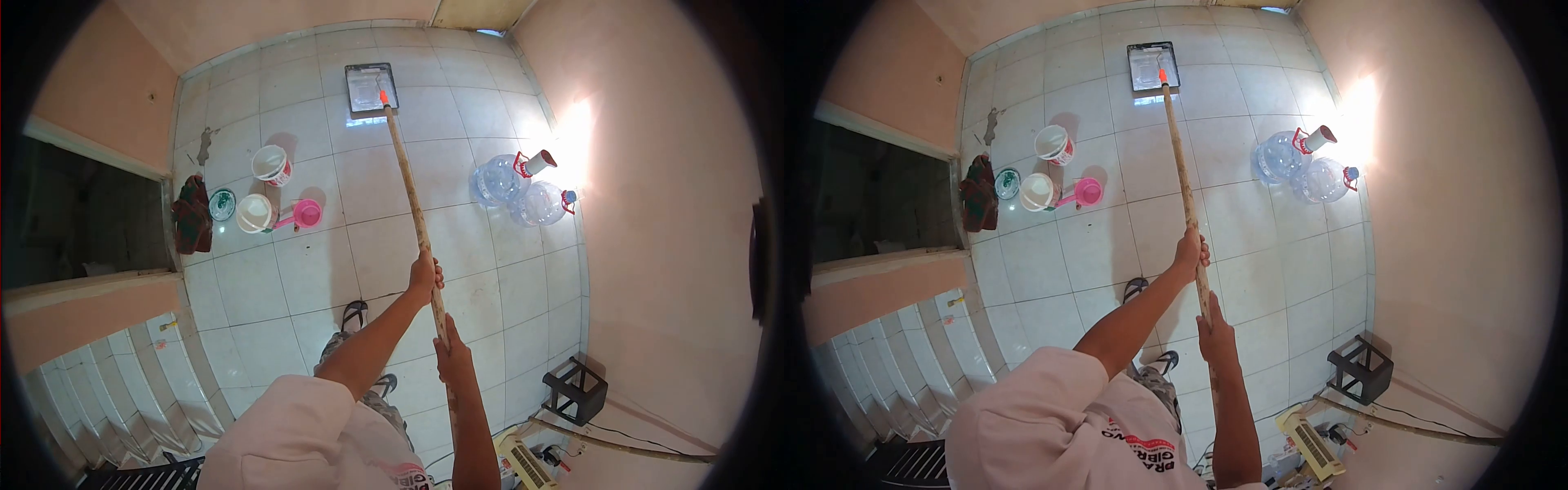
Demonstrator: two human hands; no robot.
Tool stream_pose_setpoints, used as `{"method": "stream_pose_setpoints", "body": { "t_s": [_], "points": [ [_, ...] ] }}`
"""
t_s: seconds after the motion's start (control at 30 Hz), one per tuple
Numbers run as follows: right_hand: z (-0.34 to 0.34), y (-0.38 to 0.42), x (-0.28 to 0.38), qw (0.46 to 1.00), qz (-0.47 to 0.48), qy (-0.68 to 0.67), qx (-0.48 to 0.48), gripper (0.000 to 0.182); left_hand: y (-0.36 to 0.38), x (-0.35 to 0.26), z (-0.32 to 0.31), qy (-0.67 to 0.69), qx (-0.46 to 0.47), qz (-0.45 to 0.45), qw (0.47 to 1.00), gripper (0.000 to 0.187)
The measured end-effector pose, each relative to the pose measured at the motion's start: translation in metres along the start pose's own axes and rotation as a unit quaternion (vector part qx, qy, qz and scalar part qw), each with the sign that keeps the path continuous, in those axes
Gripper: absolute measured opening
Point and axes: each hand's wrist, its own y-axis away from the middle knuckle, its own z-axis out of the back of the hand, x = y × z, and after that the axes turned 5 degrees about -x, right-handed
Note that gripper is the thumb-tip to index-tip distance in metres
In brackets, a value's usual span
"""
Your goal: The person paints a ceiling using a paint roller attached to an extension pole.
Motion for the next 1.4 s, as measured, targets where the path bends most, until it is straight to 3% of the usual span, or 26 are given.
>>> {"method": "stream_pose_setpoints", "body": {
  "t_s": [0.37, 0.73, 0.93, 1.1, 1.17, 1.3, 1.4],
  "points": [
    [0.003, -0.012, -0.037, 0.996, 0.049, 0.059, -0.037, 0.062, -0.009, 0.017, -0.011, 0.019, -0.003, 0.017, 1.0, 0.047],
    [0.019, 0.072, -0.08, 0.994, 0.064, 0.066, -0.054, 0.063, 0.046, 0.098, 0.008, 0.026, -0.004, 0.021, 0.999, 0.051],
    [0.013, 0.124, -0.111, 0.997, 0.006, 0.072, -0.028, 0.063, 0.08, 0.145, 0.035, 0.001, -0.016, 0.033, 0.999, 0.053],
    [0.007, 0.161, -0.137, 0.997, 0.031, 0.07, -0.032, 0.065, 0.108, 0.174, 0.052, -0.047, -0.033, 0.052, 0.997, 0.056],
    [0.008, 0.158, -0.138, 0.998, -0.002, 0.06, -0.013, 0.065, 0.1, 0.173, 0.055, -0.042, -0.015, 0.036, 0.998, 0.056],
    [-0.004, 0.113, -0.127, 0.996, 0.027, 0.08, -0.029, 0.062, 0.053, 0.151, 0.053, -0.042, -0.008, 0.019, 0.999, 0.056],
    [0.0, 0.093, -0.092, 0.995, 0.004, 0.092, -0.026, 0.061, 0.03, 0.128, 0.048, -0.051, -0.011, 0.027, 0.998, 0.055]
  ]
}}
